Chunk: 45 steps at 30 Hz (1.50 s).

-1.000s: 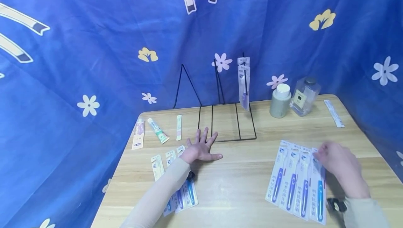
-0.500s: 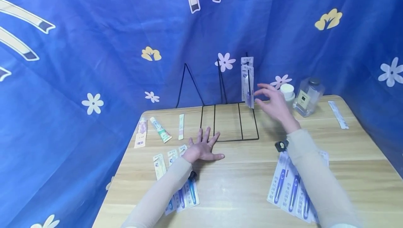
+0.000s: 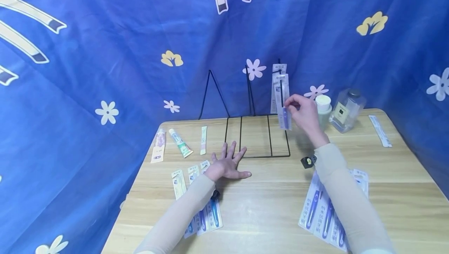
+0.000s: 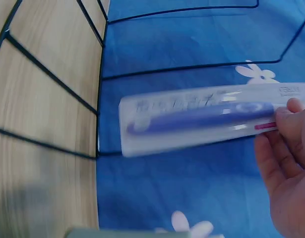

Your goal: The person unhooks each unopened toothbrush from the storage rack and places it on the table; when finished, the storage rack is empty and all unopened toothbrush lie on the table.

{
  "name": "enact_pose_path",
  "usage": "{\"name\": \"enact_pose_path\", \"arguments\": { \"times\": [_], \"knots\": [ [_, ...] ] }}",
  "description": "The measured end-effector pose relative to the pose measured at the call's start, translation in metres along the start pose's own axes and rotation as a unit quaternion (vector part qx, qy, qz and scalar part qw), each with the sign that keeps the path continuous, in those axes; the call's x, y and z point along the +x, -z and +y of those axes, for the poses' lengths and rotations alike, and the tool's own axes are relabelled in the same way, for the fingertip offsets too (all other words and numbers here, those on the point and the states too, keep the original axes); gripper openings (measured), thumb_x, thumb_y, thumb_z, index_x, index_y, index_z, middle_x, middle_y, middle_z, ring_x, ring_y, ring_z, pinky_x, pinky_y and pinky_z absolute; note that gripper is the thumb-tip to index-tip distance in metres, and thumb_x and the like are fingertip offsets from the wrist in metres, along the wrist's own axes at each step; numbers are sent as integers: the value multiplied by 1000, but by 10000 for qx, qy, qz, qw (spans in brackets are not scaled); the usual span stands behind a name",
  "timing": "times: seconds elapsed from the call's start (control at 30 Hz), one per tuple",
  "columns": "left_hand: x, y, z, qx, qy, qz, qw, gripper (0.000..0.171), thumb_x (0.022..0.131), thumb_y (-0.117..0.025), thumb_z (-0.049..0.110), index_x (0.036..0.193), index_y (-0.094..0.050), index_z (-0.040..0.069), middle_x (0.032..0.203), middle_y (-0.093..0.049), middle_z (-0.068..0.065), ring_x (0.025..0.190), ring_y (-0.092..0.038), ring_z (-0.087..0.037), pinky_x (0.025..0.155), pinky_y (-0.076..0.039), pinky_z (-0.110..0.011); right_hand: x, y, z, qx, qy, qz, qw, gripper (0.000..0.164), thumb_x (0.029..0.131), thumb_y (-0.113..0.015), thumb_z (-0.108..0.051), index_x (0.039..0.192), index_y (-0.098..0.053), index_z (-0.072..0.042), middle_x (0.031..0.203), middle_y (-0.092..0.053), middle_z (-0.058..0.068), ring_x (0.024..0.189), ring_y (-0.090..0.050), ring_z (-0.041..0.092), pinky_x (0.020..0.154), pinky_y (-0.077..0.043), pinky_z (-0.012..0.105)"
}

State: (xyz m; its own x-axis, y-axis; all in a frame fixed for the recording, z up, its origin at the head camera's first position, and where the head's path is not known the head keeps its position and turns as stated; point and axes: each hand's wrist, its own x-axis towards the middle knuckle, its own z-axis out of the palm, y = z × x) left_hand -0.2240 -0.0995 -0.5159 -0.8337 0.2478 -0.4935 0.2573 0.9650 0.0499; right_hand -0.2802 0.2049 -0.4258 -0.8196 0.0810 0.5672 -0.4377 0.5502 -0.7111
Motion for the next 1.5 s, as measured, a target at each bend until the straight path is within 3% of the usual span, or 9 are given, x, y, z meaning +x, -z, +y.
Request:
{"name": "enact_pose_path", "arguments": {
  "times": [0.17,0.3,0.5,0.7,1.03,1.13,1.27,1.4,1.5],
  "knots": [
    [3,-2,-3,-47,-24,-9,10000,103,80,-44,92,158,8,51,170,24,2,157,23,-33,118,-3,-78,-24,29,-8,-295,-18,129,9995,14,85,-66,12,85,-74,0,90,-76,22,74,-53,-22,71,-43,-2],
    [3,-3,-8,-108,41,-22,9999,103,80,-44,91,159,9,51,170,25,1,156,24,-34,118,-3,-78,-43,41,-16,-134,332,72,9993,19,80,-66,19,84,-74,2,92,-76,24,78,-54,-24,72,-45,-2],
    [-4,-2,-14,-29,59,31,10000,102,81,-43,91,159,7,50,170,24,0,156,23,-35,117,-5,-79,-56,34,-24,40,783,-204,9967,25,76,-70,22,85,-75,0,90,-77,20,82,-55,-22,71,-48,0],
    [-4,-5,-13,-54,-27,35,10000,103,81,-42,92,160,6,48,170,23,-1,157,20,-36,116,-8,-80,-59,18,-25,268,132,-326,9990,16,81,-73,14,83,-74,-2,91,-77,19,82,-58,-19,67,-50,3],
    [-2,-5,-11,-68,-34,70,9999,102,81,-42,91,160,6,49,170,23,0,157,21,-35,117,-6,-79,-59,13,-20,781,-625,-9,9950,7,85,-74,5,84,-75,-2,87,-66,-33,86,-64,-11,65,-51,8],
    [-3,-5,-10,-65,-40,71,9999,102,81,-42,91,160,6,48,170,23,0,157,22,-35,117,-6,-79,-67,30,-15,901,-858,120,9922,6,85,-74,8,89,-74,4,88,-66,-32,90,-65,-11,75,-53,7],
    [-3,-3,-10,-67,-23,105,9999,102,81,-43,91,160,6,48,170,23,-1,157,22,-35,117,-6,-79,-88,71,1,504,-1121,241,9921,14,84,-73,11,97,-70,9,87,-64,-31,88,-63,-13,83,-50,4],
    [-2,-1,-9,-62,14,120,9999,102,81,-43,91,159,7,49,170,24,0,157,22,-35,117,-5,-79,-122,124,25,220,-1685,293,9850,14,86,-72,9,97,-71,0,82,-65,-35,79,-62,-18,70,-51,3],
    [2,-2,-8,-37,3,127,9999,102,80,-42,92,159,8,51,170,24,1,157,22,-34,117,-5,-80,-157,159,46,605,-2339,307,9699,26,89,-68,10,90,-70,-16,76,-68,-30,68,-64,-15,56,-53,9]
  ]
}}
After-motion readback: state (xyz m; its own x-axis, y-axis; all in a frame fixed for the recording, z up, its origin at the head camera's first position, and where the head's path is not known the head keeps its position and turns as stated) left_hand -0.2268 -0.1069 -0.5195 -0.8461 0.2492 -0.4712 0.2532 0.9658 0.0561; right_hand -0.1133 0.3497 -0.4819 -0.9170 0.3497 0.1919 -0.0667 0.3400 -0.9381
